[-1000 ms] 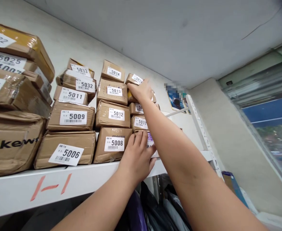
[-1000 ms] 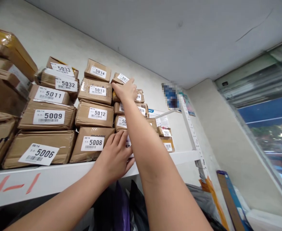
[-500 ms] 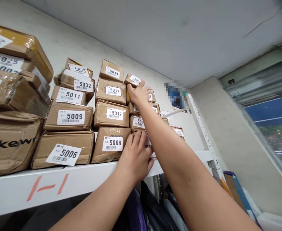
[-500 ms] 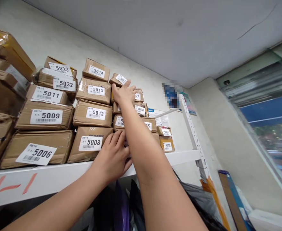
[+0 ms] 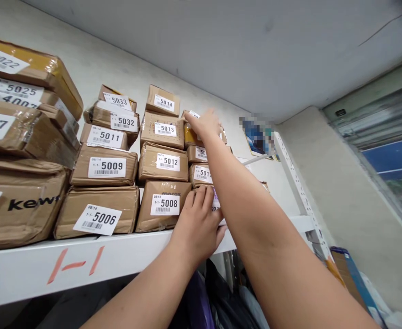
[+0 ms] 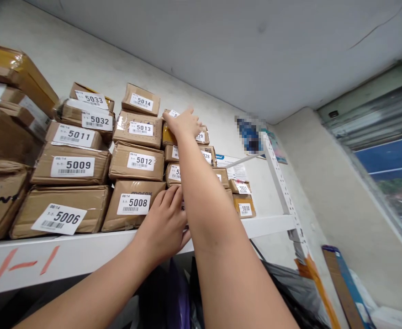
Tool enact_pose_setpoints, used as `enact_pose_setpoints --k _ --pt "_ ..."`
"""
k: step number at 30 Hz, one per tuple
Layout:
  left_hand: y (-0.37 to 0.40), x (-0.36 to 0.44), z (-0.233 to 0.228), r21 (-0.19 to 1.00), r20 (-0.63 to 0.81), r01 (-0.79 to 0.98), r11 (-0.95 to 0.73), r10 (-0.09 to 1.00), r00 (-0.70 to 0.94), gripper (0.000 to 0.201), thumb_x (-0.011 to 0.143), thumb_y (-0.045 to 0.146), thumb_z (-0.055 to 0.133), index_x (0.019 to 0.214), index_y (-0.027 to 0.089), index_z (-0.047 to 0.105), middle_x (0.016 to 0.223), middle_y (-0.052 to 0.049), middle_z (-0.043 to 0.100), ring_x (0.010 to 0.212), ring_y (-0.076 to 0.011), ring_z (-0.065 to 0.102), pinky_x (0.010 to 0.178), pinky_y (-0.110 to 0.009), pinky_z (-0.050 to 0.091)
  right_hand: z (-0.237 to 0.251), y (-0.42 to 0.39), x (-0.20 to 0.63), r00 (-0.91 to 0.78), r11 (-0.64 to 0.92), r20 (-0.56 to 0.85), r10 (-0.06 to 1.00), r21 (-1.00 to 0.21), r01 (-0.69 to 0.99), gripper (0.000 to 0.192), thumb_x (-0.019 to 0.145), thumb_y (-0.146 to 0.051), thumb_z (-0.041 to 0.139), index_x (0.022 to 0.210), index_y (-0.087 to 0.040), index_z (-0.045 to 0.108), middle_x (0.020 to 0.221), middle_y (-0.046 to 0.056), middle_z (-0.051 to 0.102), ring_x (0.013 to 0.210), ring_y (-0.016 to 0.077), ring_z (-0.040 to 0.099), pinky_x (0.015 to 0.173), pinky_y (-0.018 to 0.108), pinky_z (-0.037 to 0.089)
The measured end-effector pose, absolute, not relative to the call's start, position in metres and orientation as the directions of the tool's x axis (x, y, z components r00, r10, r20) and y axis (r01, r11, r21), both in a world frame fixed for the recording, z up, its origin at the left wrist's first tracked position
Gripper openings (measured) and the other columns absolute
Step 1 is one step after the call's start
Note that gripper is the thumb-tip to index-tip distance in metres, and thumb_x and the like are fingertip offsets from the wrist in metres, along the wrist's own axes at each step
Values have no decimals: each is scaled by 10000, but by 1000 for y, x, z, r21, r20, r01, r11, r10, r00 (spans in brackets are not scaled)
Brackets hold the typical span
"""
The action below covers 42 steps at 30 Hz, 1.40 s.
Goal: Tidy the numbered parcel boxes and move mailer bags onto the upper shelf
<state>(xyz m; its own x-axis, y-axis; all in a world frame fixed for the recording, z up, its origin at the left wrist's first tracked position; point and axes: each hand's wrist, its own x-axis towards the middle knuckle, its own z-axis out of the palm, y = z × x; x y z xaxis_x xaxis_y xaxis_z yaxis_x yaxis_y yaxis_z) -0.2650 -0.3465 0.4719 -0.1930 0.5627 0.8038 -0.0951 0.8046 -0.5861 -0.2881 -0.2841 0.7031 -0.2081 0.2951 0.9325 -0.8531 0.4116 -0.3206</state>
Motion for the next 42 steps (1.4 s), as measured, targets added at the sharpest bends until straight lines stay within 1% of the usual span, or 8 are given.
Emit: enact_pose_setpoints --k 8,11,16,19,25,29,35,42 --pt "-348 -265 472 -560 822 -52 827 547 -159 466 835 407 530 1279 273 485 1312 -186 439 1240 -358 387 1003 -521 346 704 -228 -329 -263 317 833 486 -449 -835 498 817 -542 417 1102 -155 548 1224 200 524 1213 373 421 962 551 351" --pt "-349 -265 471 -560 822 -50 827 547 -161 477 834 424 534 1289 288 486 1320 -178 422 1234 -352 381 1017 -521 326 675 -198 -349 -162 397 867 472 -373 -839 411 842 -474 403 1050 -153 554 1126 170 571 1148 316 480 984 499 346" --pt "-347 -265 473 -565 819 -43 824 554 -148 496 809 426 569 1276 266 523 1302 -183 420 1215 -371 376 1021 -542 306 541 -146 -371 274 611 935 224 84 -787 332 868 -407 427 1092 -179 519 1028 113 568 951 235 545 870 401 441" --pt "-349 -260 474 -579 811 -3 815 575 -108 498 797 435 586 1259 253 548 1327 -169 368 1243 -389 333 1035 -567 272 428 -99 -390 311 771 950 13 189 -608 318 830 -380 501 1066 -170 537 978 114 559 949 271 523 854 455 433" --pt "-340 -258 427 -804 586 196 561 803 109 383 825 279 515 1195 194 571 1201 -133 433 1107 -311 408 941 -507 379 196 1 -399 -62 825 960 273 -267 -499 340 884 -427 406 1060 -163 528 943 110 548 881 273 528 769 460 454" --pt "-295 -285 357 -767 352 503 399 916 -190 218 790 287 545 957 178 633 939 -81 593 884 -245 526 776 -398 464 101 -2 -387 -361 831 929 76 -260 -493 553 785 -457 594 1254 -201 451 1150 138 529 1061 308 514 871 478 458" --pt "-227 -348 263 -291 267 635 715 698 -664 333 801 337 574 1043 120 649 1036 -131 660 1019 -294 586 889 -427 468 83 -28 -396 -520 697 808 277 -541 -470 330 854 -382 538 1123 -191 542 1052 121 622 1012 279 567 876 471 476" --pt "-212 -358 184 -203 321 445 872 489 -811 428 837 128 459 1250 54 544 1238 -221 586 1176 -339 526 999 -517 404 98 -16 -390 -546 684 797 258 -550 -480 505 673 -429 746 1077 -201 548 1026 93 611 971 268 558 842 423 484"
